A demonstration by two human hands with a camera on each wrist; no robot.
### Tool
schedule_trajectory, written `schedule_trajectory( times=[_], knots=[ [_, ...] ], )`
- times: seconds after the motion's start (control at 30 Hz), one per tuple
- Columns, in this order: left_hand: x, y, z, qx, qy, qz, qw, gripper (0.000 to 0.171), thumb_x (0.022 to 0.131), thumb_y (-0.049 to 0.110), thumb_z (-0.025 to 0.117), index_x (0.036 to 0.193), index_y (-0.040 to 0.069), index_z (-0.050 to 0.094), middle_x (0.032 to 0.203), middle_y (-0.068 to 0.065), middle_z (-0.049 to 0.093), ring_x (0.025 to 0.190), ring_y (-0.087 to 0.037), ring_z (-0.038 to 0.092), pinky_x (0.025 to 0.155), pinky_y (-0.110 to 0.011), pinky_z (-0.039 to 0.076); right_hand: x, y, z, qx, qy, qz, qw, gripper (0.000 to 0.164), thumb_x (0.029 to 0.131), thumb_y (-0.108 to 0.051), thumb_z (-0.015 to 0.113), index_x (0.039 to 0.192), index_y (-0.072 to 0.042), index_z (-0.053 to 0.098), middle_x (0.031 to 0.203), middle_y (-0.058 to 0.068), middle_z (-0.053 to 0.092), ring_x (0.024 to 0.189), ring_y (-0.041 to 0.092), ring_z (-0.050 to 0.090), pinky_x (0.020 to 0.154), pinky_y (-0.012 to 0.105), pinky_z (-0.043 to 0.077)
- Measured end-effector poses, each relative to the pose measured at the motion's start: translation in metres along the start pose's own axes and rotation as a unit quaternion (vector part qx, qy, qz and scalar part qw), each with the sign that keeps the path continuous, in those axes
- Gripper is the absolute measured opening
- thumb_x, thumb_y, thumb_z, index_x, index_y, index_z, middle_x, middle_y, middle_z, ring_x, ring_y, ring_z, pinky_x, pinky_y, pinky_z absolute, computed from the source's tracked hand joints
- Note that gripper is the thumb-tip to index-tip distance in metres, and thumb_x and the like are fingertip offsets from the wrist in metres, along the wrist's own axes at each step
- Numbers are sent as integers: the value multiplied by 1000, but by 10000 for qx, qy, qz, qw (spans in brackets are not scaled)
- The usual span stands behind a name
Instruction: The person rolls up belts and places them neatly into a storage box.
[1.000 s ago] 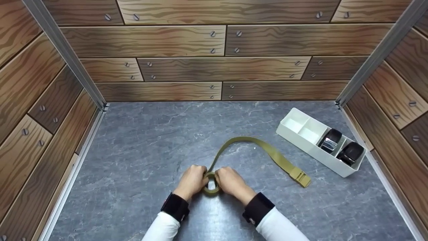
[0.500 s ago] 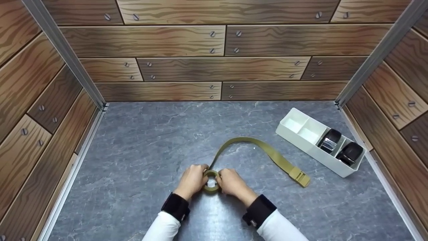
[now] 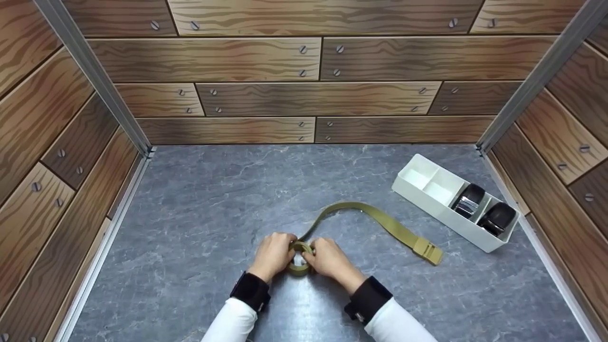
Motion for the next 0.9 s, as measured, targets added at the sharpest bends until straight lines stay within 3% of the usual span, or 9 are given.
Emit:
schedule_trajectory(
  times=[0.13, 0.23, 0.33, 0.4, 0.5, 0.57, 0.67, 0.8, 0.9],
  knots=[
    [1, -1, 2, -184, -113, -14, 9998, 8, 75, 8, 73, 78, 15, 69, 69, 3, 63, 62, -19, 60, 56, -36, 47, -2, -3, -1, -293, -3, -135, 9995, 20, 93, -14, 63, 74, -10, 63, 61, 1, 57, 51, 15, 56, 48, 30, 47],
    [2, 0, 3, -277, -223, -30, 9994, 6, 77, 11, 73, 77, 14, 69, 67, 4, 61, 61, -17, 58, 56, -35, 47, 1, -8, -2, -672, 100, -552, 9962, 16, 95, -13, 61, 80, -11, 66, 69, 4, 62, 60, 18, 59, 55, 32, 49],
    [1, 0, 3, -52, -130, -129, 9998, 8, 78, 13, 73, 73, 14, 68, 68, 1, 64, 61, -20, 61, 56, -36, 48, 5, -9, -1, -760, 207, -870, 9931, 11, 96, -13, 60, 92, -10, 70, 82, 6, 68, 73, 20, 64, 64, 35, 52],
    [1, 0, 2, 200, 36, -240, 9995, 10, 78, 12, 73, 70, 13, 67, 68, -2, 65, 62, -24, 63, 55, -38, 49, 8, -7, -1, -599, 207, -790, 9949, 14, 97, -14, 59, 101, -7, 71, 87, 6, 69, 73, 19, 63, 65, 34, 52],
    [-1, -3, -1, 433, 333, -446, 9975, 11, 75, 9, 71, 67, 11, 64, 68, -7, 66, 60, -29, 64, 54, -41, 50, 7, -1, 0, -180, 186, -412, 9988, 20, 96, -16, 61, 108, -2, 69, 78, 4, 67, 63, 14, 62, 58, 31, 52],
    [-2, -5, -3, 447, 409, -556, 9966, 9, 73, 8, 70, 67, 10, 64, 67, -9, 65, 59, -31, 63, 53, -42, 50, 4, 1, 1, 168, 113, -135, 9997, 19, 95, -15, 61, 105, 0, 68, 67, 1, 63, 52, 10, 58, 50, 28, 50],
    [-1, -5, -3, 358, 251, -542, 9976, 9, 72, 8, 71, 70, 11, 63, 70, -9, 66, 63, -31, 64, 55, -43, 50, 2, 2, 1, 412, 90, 42, 9991, 9, 92, -9, 61, 91, -2, 67, 57, -2, 58, 44, 8, 58, 43, 26, 48],
    [0, -2, 1, 157, -178, -402, 9989, 13, 74, 9, 75, 71, 13, 64, 73, -5, 67, 67, -28, 65, 59, -41, 51, 4, -4, -1, -271, 242, -301, 9989, 13, 89, -5, 62, 76, -9, 63, 63, -1, 56, 53, 10, 56, 49, 27, 47],
    [1, -2, 1, 248, -178, -445, 9985, 15, 77, 13, 78, 69, 13, 64, 71, -4, 66, 65, -27, 64, 59, -41, 51, 4, -10, -2, -803, 442, -748, 9930, 7, 89, -6, 64, 83, -8, 68, 75, 4, 57, 67, 18, 58, 59, 33, 51]
  ],
)
Point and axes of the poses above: each hand's wrist, its own x-axis towards the middle knuckle, its own z-axis out of the palm, y = z × x, the point moved 8 cm from there along x, towards the middle knuckle
